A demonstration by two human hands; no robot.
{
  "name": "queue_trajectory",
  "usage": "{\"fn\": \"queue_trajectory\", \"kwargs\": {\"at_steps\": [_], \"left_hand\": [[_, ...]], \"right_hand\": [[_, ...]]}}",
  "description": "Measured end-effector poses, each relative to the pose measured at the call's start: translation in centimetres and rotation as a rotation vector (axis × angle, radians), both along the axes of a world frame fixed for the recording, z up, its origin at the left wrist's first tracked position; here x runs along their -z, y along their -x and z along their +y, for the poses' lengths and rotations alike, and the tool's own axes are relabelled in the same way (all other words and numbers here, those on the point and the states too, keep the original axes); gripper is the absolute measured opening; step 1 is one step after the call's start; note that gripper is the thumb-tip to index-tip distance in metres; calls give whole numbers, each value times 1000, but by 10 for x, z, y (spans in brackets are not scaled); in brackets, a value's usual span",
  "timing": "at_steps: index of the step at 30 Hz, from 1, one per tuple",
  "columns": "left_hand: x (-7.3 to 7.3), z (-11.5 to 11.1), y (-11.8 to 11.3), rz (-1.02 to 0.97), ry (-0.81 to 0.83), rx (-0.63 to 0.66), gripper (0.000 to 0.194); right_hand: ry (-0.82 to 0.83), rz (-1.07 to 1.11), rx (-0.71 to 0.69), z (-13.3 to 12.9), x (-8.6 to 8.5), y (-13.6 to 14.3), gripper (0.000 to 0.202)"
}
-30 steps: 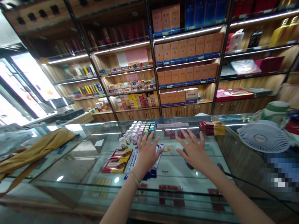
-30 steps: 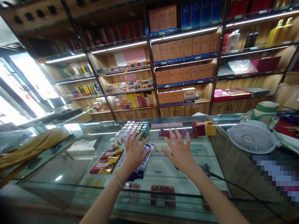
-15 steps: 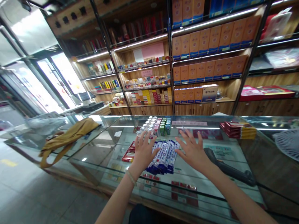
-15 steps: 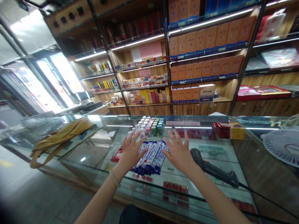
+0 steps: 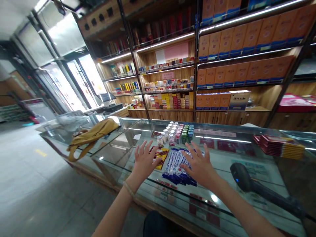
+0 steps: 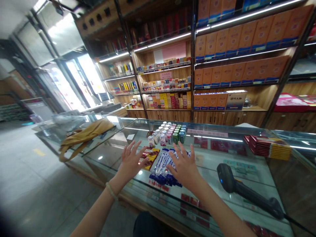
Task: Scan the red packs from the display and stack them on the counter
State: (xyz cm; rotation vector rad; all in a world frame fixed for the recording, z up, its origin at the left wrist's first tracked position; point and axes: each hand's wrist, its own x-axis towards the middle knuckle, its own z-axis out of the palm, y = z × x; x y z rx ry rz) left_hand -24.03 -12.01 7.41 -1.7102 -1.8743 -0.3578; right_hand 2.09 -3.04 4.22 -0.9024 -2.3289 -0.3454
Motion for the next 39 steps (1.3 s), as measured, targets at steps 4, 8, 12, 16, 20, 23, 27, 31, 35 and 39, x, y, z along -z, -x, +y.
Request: {"fn": "queue_trajectory", "kwargs": {"at_steps": [4, 8, 12, 16, 20, 23, 27, 31, 35, 39], "left_hand": [[1, -8, 17, 10, 19, 3, 47], [2, -15, 41, 25, 51, 25, 53], [7, -22, 71, 58, 117, 65, 61], [13, -27, 95, 47, 172, 64, 68], [18, -24, 108, 39, 212, 75, 77], [23, -18, 112, 34, 231, 109, 84], [27, -11, 114, 38, 263, 135, 83], [30, -11, 116, 44, 294, 156, 75], [30, -15, 115, 34, 317, 169, 67], [28, -20, 113, 21, 327, 159, 62]], "right_hand": [[22, 5, -70, -3, -4, 20, 54], [48, -27, -133, -5, -7, 44, 60], [86, -73, -178, -7, -5, 65, 65], [140, -87, -193, -7, -4, 79, 65], [239, -148, -196, -8, -6, 87, 71], [331, -217, -207, -11, -7, 94, 79], [409, -275, -207, -15, -7, 101, 83], [429, -305, -204, -20, -8, 104, 79], [429, -319, -201, -26, -11, 105, 78], [405, -329, -190, -31, -13, 106, 75]]}}
